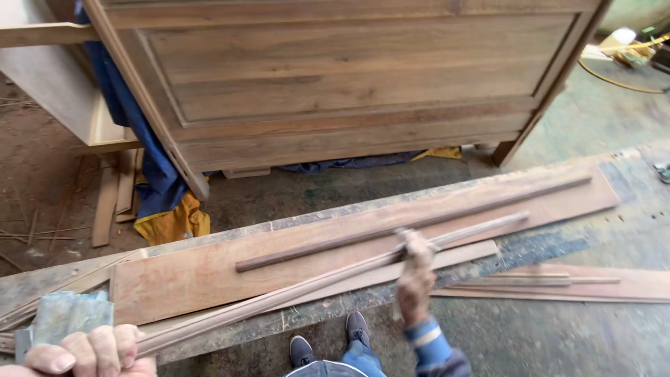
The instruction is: Sanding pieces of wood with sandpaper at a workbench.
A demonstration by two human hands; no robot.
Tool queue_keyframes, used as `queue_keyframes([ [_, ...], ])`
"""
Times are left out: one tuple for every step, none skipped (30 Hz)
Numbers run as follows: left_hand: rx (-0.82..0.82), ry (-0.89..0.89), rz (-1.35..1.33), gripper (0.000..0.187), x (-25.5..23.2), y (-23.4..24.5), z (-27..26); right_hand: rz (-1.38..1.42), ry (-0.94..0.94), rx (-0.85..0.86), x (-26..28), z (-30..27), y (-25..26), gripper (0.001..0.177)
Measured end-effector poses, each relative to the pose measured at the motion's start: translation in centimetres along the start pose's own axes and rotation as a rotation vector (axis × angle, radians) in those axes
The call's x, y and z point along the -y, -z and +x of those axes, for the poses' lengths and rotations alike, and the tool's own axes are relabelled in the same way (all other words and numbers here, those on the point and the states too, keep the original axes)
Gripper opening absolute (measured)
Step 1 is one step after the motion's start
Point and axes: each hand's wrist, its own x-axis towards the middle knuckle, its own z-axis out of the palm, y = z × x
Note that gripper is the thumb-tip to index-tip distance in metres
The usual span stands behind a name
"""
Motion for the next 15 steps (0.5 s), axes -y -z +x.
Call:
queue_keyframes([
  [0.004, -0.021, 0.021, 0.041, 0.4, -1.8, 0.8, 0.042, 0.148, 0.035, 1.4, -0.6, -1.1, 0.027],
  [0.002, -0.022, 0.028, 0.041, 0.2, -1.9, 0.6, 0.047, 0.145, 0.038, 3.9, -2.3, -3.4, 0.027],
  [-0.093, -0.003, -0.010, 0.059, 0.1, -2.1, 0.3, 0.034, 0.364, 0.105, 6.2, -4.0, -5.6, 0.032],
  [-0.182, 0.024, -0.046, 0.077, 0.1, -2.3, 0.4, 0.018, 0.574, 0.165, 8.7, -5.8, -7.9, 0.045],
  [-0.178, 0.032, -0.037, 0.077, 0.1, -1.7, 1.0, 0.021, 0.564, 0.160, 10.2, -5.0, -7.3, 0.045],
  [-0.205, 0.056, -0.079, 0.078, 0.0, -1.0, 1.5, 0.086, 0.551, 0.356, 11.8, -4.3, -6.7, 0.056],
  [-0.233, 0.079, -0.120, 0.079, -0.2, -0.3, 2.1, 0.154, 0.536, 0.550, 13.5, -3.5, -6.3, 0.067],
  [-0.233, 0.071, -0.109, 0.079, 0.1, -1.4, 2.2, 0.167, 0.537, 0.552, 9.8, -3.5, -5.7, 0.067],
  [-0.287, 0.066, -0.064, 0.076, 0.3, -2.4, 2.5, 0.053, 0.640, 0.427, 6.2, -3.5, -5.5, 0.062],
  [-0.353, 0.050, -0.017, 0.075, 0.0, -3.3, 2.0, -0.051, 0.743, 0.312, 2.6, -3.8, -5.3, 0.060],
  [-0.367, 0.030, -0.003, 0.075, 0.3, -4.0, 2.3, -0.027, 0.749, 0.326, -0.6, -4.0, -3.6, 0.060],
  [-0.411, 0.013, 0.081, 0.073, 0.8, -4.7, 2.6, -0.065, 0.573, 0.313, -3.9, -3.7, -1.8, 0.056],
  [-0.456, -0.002, 0.165, 0.073, 1.3, -5.4, 2.9, -0.105, 0.396, 0.305, -7.4, -3.3, -0.1, 0.059],
  [-0.471, -0.022, 0.167, 0.073, 1.1, -5.3, 2.7, -0.093, 0.410, 0.322, -6.6, -3.4, -0.8, 0.059],
  [-0.481, -0.028, 0.220, 0.070, 1.2, -5.4, 2.6, -0.102, 0.366, 0.313, -5.9, -3.4, -1.2, 0.059],
])
